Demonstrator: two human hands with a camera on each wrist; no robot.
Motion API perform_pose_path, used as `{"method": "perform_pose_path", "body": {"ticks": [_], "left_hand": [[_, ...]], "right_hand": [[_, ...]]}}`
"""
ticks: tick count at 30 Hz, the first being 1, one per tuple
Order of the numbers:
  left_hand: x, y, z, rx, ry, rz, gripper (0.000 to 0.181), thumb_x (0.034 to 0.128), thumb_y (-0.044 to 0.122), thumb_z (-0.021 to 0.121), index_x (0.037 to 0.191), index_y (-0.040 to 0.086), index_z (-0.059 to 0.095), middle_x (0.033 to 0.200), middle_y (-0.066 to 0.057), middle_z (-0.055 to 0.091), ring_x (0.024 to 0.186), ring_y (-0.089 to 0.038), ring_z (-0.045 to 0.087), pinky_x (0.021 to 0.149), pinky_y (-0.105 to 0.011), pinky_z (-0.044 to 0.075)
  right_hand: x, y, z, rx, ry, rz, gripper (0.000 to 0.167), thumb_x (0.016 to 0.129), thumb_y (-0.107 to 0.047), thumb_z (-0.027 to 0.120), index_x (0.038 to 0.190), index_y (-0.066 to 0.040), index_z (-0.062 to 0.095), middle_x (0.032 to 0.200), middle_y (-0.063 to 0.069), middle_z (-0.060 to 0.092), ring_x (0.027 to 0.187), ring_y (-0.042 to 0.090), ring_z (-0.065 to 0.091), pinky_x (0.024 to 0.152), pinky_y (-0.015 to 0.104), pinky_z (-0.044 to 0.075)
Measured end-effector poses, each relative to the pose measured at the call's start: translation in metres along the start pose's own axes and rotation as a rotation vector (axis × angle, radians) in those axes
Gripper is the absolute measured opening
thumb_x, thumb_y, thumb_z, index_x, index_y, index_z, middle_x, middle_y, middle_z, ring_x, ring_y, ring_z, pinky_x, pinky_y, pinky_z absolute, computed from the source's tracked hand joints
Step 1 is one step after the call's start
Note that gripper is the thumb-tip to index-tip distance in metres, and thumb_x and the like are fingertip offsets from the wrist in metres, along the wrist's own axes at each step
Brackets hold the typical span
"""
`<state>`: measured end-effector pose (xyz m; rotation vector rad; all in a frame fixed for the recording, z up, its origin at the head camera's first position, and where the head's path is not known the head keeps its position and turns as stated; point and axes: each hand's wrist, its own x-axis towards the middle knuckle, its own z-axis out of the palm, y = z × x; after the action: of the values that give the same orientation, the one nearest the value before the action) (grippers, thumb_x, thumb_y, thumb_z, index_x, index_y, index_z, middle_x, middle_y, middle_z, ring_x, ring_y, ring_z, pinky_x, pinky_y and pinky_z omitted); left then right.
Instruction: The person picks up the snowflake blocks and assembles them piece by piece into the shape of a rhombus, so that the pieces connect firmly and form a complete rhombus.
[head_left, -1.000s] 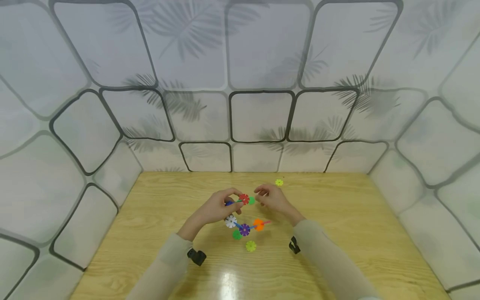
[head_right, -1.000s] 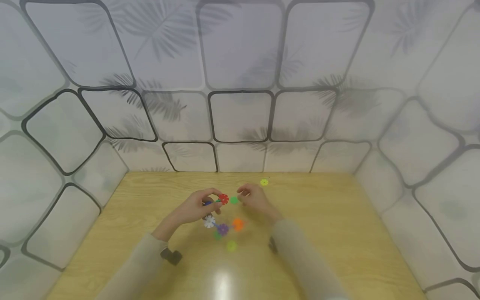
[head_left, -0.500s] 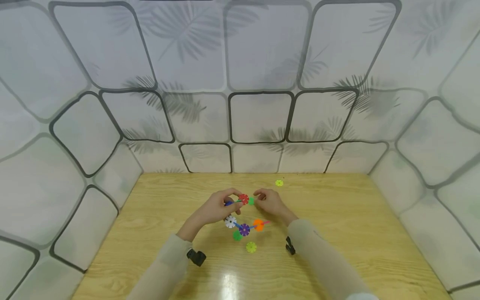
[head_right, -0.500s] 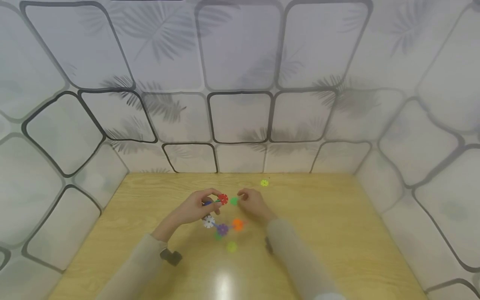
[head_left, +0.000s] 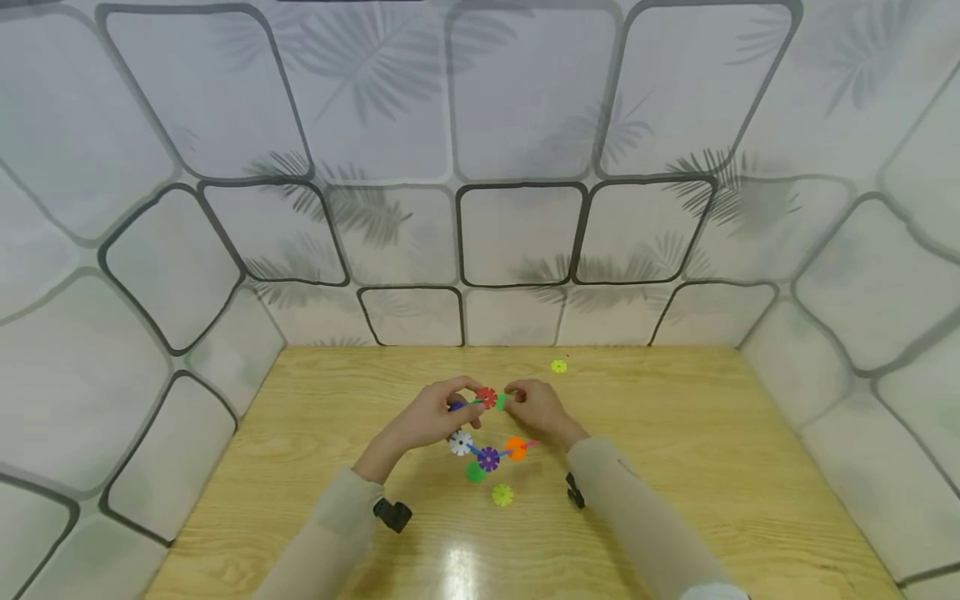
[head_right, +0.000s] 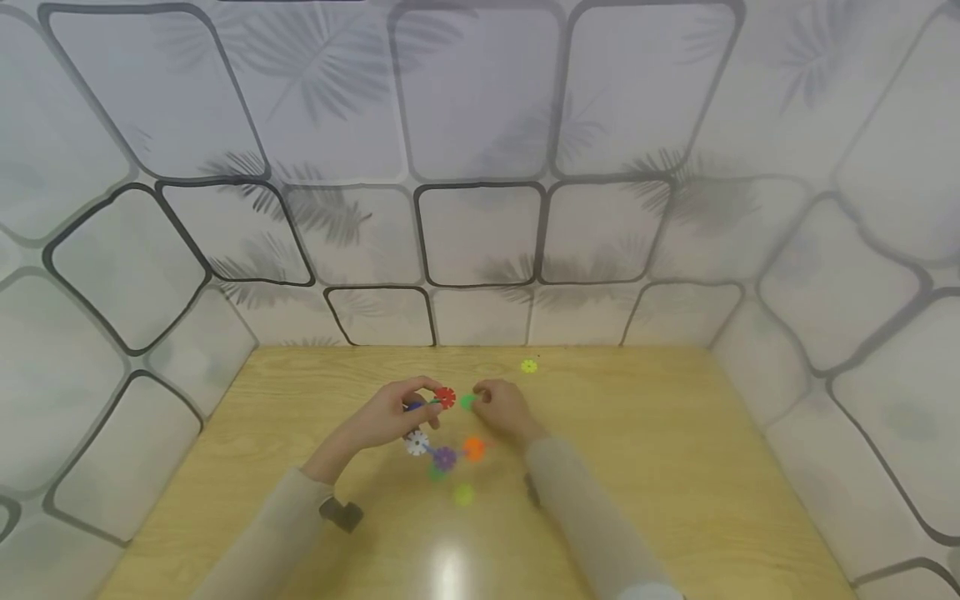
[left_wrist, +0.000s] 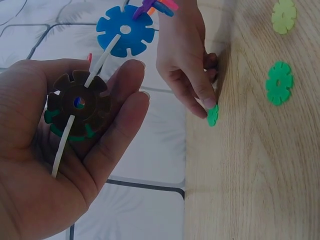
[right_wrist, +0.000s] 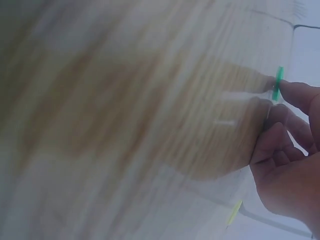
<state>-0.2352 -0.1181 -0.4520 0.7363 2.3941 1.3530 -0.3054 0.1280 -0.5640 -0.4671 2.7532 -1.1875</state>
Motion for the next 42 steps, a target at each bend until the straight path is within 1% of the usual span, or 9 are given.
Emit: {"method": "perform_pose_path", "body": {"ticks": [6, 12, 18, 22, 25, 32, 37, 38, 42], "left_hand": [[-0.001, 0.001, 0.000, -0.008, -0.008, 0.001, 0.035, 0.1088, 0.027, 0.061, 0.140, 0.011, 0.061, 0.092, -0.003, 0.079, 0.050, -0.008, 0.044, 0.048, -0.022, 0.039], [0.000, 0.001, -0.001, -0.009, -0.007, 0.002, 0.034, 0.1090, 0.028, 0.061, 0.140, 0.012, 0.061, 0.091, -0.003, 0.080, 0.049, -0.008, 0.042, 0.047, -0.022, 0.037], [0.000, 0.001, -0.001, -0.004, -0.004, 0.003, 0.033, 0.1086, 0.026, 0.062, 0.138, 0.012, 0.062, 0.091, -0.002, 0.079, 0.053, -0.009, 0.047, 0.049, -0.022, 0.040], [0.001, 0.001, -0.001, -0.005, -0.005, 0.008, 0.033, 0.1088, 0.026, 0.061, 0.139, 0.012, 0.062, 0.093, -0.008, 0.079, 0.052, -0.009, 0.046, 0.049, -0.022, 0.039], [0.001, 0.001, -0.001, -0.007, -0.006, 0.012, 0.034, 0.1090, 0.026, 0.061, 0.139, 0.012, 0.062, 0.096, -0.015, 0.079, 0.051, -0.008, 0.044, 0.048, -0.021, 0.037], [0.002, 0.002, -0.003, -0.001, -0.003, 0.010, 0.035, 0.1088, 0.026, 0.061, 0.140, 0.011, 0.062, 0.093, -0.009, 0.080, 0.053, -0.009, 0.049, 0.050, -0.022, 0.042], [0.002, 0.001, -0.004, -0.001, -0.001, 0.021, 0.035, 0.1090, 0.027, 0.061, 0.140, 0.010, 0.062, 0.096, -0.016, 0.080, 0.052, -0.010, 0.049, 0.049, -0.023, 0.041], [0.002, 0.001, -0.004, 0.003, 0.000, 0.020, 0.035, 0.1091, 0.027, 0.061, 0.140, 0.011, 0.062, 0.096, -0.014, 0.080, 0.052, -0.009, 0.048, 0.048, -0.022, 0.040], [0.003, 0.002, -0.005, 0.012, 0.004, 0.019, 0.035, 0.1092, 0.026, 0.060, 0.141, 0.011, 0.061, 0.096, -0.014, 0.080, 0.052, -0.008, 0.048, 0.049, -0.022, 0.041]], "right_hand": [[-0.001, -0.001, 0.000, -0.007, -0.008, 0.013, 0.026, 0.096, -0.013, 0.071, 0.119, -0.003, 0.076, 0.078, 0.000, 0.061, 0.068, 0.013, 0.050, 0.064, 0.026, 0.043], [-0.003, -0.007, -0.003, -0.001, -0.004, 0.022, 0.021, 0.095, -0.009, 0.073, 0.114, -0.001, 0.074, 0.082, 0.003, 0.061, 0.072, 0.016, 0.051, 0.067, 0.028, 0.044], [-0.005, -0.009, -0.001, 0.025, 0.011, 0.056, 0.017, 0.095, -0.012, 0.076, 0.109, -0.005, 0.070, 0.095, 0.006, 0.067, 0.085, 0.018, 0.059, 0.078, 0.034, 0.054], [-0.009, -0.012, -0.002, 0.083, 0.026, 0.073, 0.016, 0.094, -0.010, 0.078, 0.103, -0.007, 0.065, 0.100, 0.007, 0.070, 0.092, 0.020, 0.064, 0.086, 0.039, 0.059], [-0.012, -0.017, -0.006, 0.113, 0.025, 0.074, 0.016, 0.093, -0.008, 0.078, 0.099, -0.006, 0.064, 0.099, 0.009, 0.070, 0.091, 0.021, 0.064, 0.084, 0.037, 0.058], [-0.015, -0.017, -0.013, 0.144, 0.008, 0.078, 0.015, 0.092, -0.006, 0.077, 0.102, -0.005, 0.065, 0.098, 0.010, 0.070, 0.088, 0.020, 0.062, 0.075, 0.030, 0.054], [-0.018, -0.017, -0.017, 0.151, 0.016, 0.072, 0.015, 0.092, -0.008, 0.075, 0.104, -0.005, 0.067, 0.100, 0.011, 0.071, 0.089, 0.020, 0.064, 0.074, 0.030, 0.056], [-0.019, -0.018, -0.019, 0.153, 0.018, 0.071, 0.014, 0.092, -0.009, 0.075, 0.104, -0.006, 0.067, 0.100, 0.010, 0.072, 0.089, 0.019, 0.064, 0.074, 0.030, 0.056], [-0.022, -0.023, -0.028, 0.203, 0.025, 0.066, 0.014, 0.096, -0.009, 0.072, 0.108, -0.003, 0.067, 0.100, 0.012, 0.073, 0.080, 0.017, 0.067, 0.070, 0.030, 0.058]]}}
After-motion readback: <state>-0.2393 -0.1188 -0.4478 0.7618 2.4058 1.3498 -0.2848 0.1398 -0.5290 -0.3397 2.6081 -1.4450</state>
